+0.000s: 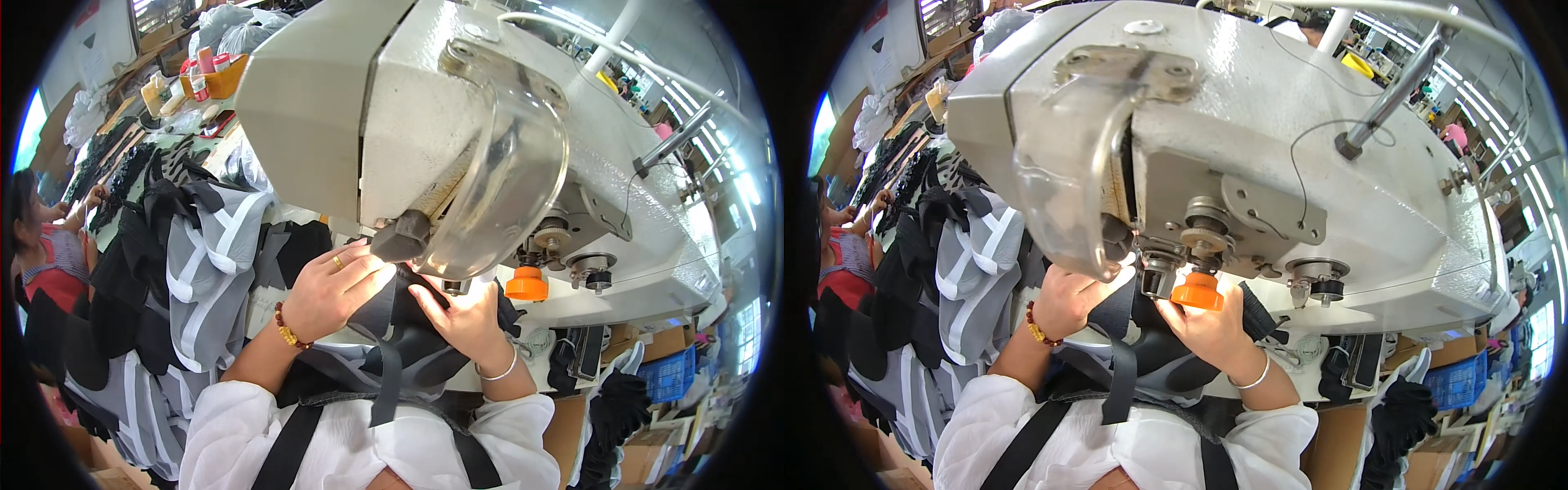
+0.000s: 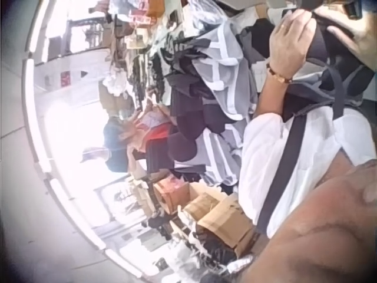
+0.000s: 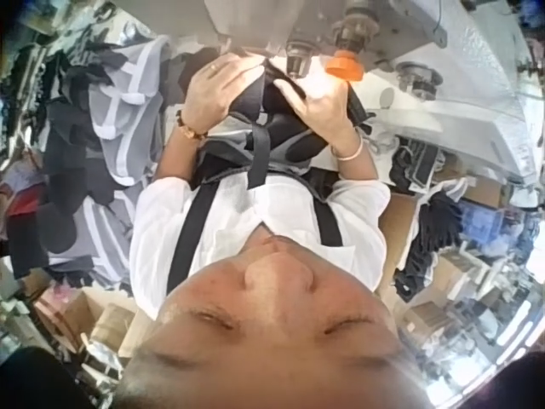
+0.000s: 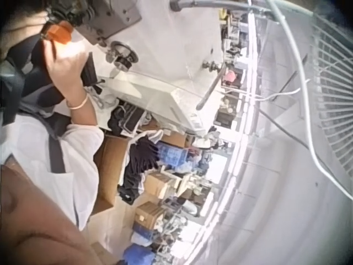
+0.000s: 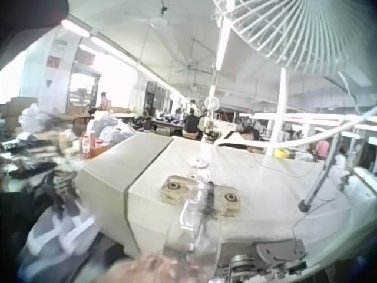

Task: Sewing pieces of shoe material together using an industrial sewing machine in a factory.

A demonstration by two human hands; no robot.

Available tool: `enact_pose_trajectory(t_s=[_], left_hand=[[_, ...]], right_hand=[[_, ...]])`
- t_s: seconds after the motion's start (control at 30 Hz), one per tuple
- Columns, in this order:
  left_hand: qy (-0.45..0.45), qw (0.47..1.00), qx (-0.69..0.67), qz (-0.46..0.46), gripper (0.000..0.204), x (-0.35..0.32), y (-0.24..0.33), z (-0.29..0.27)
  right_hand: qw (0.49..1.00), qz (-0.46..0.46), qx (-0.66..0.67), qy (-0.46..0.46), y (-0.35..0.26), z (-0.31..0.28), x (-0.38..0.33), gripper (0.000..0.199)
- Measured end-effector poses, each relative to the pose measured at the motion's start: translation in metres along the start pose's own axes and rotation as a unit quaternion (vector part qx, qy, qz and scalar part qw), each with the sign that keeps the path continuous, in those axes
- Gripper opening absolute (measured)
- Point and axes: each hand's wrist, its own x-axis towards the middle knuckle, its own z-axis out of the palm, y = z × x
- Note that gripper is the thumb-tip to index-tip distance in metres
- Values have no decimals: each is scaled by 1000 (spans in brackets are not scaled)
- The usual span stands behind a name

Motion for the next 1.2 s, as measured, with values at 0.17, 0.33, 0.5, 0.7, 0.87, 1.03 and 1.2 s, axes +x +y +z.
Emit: enact_pose_trajectory(t_s=[0.17,0.33,0.5,0.7,0.87,1.03,1.2], left_hand=[[-34,999,-15,7,25,1,-1,-4],[11,1000,-18,16,22,-3,-5,7],[9,999,-41,6,23,5,-12,3],[3,1000,-7,14,20,6,-14,6],[-3,1000,10,16,20,6,-12,4],[8,1000,7,25,20,5,-13,7],[15,999,-20,36,19,3,-15,10]], right_hand=[[1000,9,-14,9,-6,2,0,34],[1000,11,6,8,-5,6,0,34],[998,-3,-37,41,-10,6,4,26],[996,-12,-49,68,-14,6,7,18],[998,-12,-28,58,-9,7,2,22],[996,-36,-42,69,-8,8,6,19],[993,-59,-41,90,-5,9,7,16]])
